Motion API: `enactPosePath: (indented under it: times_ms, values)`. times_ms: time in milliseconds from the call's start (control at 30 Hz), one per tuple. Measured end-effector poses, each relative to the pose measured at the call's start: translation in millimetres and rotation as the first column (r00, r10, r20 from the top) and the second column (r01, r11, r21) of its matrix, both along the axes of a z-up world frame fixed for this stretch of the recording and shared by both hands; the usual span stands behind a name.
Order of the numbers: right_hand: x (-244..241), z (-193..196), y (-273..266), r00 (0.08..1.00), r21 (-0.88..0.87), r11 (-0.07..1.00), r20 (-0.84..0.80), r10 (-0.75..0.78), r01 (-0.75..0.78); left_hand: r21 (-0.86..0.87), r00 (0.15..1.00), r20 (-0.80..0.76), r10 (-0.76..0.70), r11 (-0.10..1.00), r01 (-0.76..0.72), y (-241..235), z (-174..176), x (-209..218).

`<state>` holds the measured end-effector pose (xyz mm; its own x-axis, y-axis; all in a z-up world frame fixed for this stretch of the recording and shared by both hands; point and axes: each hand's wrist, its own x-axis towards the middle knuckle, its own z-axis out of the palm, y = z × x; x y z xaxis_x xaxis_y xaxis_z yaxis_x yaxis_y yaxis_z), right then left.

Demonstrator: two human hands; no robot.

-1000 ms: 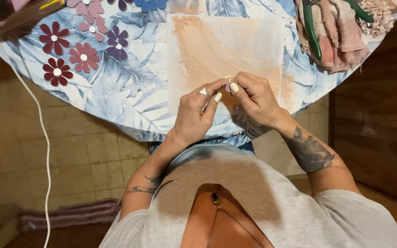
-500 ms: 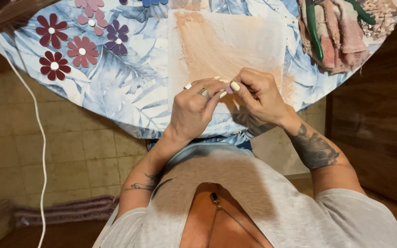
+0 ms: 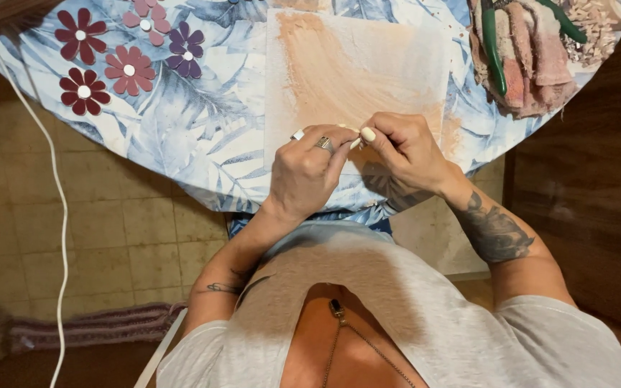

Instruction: Sanding the edges of small mosaic pieces against a sheet of sandpaper on a table.

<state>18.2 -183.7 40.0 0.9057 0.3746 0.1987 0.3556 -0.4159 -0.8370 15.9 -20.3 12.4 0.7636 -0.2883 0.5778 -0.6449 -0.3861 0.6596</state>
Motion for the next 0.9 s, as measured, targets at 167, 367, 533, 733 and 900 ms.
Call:
enactPosePath:
  times_ms: [167, 367, 533, 733, 900]
  values:
    - [0, 1, 2, 0.996, 0.048, 0.998, -0.092, -0.022, 0.027, -0.013, 0.999, -0.04, -0.005, 1.0, 0.005, 2, 3, -5]
    - [0, -12, -5, 0.968, 0.167, 0.985, -0.252, 0.011, 0.032, -0.04, 0.998, -0.058, -0.038, 0.999, 0.035, 5, 8, -6]
    - [3, -7, -5, 0.971, 0.133, 0.991, -0.233, 0.055, -0.025, -0.031, 0.999, -0.041, -0.024, 0.999, 0.023, 5, 8, -7]
    - [7, 0, -5, 0.956, 0.114, 0.985, -0.248, 0.155, -0.13, 0.006, 1.0, 0.003, 0.001, 1.0, -0.001, 7, 7, -9]
    - [39, -53, -36, 0.957, -0.357, 0.925, 0.197, 0.213, -0.132, 0.334, 1.0, -0.017, 0.021, 0.942, -0.014, 14, 12, -15]
